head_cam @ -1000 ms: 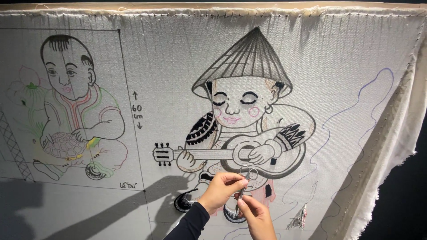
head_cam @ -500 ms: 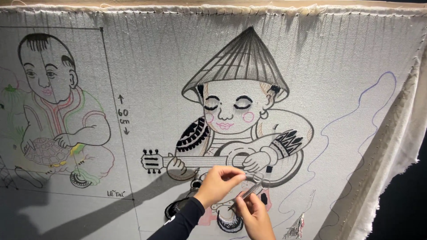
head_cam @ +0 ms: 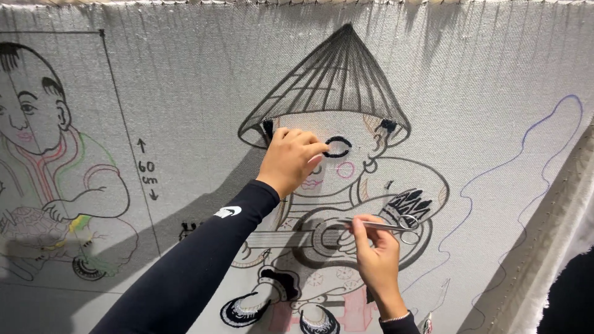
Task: The recorder is using a tufting gun and scissors to create and trim details on a rug with a cartoon design.
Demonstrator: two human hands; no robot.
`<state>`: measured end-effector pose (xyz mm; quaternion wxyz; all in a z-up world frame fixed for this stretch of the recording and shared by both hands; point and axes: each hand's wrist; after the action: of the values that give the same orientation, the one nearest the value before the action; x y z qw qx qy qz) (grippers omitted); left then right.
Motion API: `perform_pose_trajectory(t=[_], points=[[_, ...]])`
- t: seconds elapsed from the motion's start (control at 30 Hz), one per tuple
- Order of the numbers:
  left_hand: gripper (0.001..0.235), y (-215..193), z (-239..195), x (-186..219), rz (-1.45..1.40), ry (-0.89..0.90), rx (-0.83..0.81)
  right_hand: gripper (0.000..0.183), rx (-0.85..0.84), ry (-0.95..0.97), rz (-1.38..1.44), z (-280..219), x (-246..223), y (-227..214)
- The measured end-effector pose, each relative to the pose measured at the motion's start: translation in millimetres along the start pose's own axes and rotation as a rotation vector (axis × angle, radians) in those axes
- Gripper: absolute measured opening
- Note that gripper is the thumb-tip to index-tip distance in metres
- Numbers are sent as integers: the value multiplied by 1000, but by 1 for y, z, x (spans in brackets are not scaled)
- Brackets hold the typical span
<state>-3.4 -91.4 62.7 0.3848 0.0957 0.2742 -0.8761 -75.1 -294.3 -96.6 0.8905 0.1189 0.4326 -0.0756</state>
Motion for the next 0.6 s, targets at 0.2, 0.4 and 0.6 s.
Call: perform_pose_trajectory(t=[0.2,0.4,0.6], points=[[10,10,13,-5,56,79,-16,20,127,-248,-241,36,-34,12],[8,13,10,-10,25,91,22,19,104,-569,-380,59,-49,24],[23,5,3,-13,22,138,18,17,79,-698,-432,75,-46,33]])
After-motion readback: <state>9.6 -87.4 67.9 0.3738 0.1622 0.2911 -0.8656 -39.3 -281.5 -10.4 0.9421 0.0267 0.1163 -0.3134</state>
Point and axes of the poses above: each hand's wrist, its own z-axis towards the middle knuckle, its own y-axis out of the palm, x = y × z, and after that the axes turned 6 degrees about y, right-handed
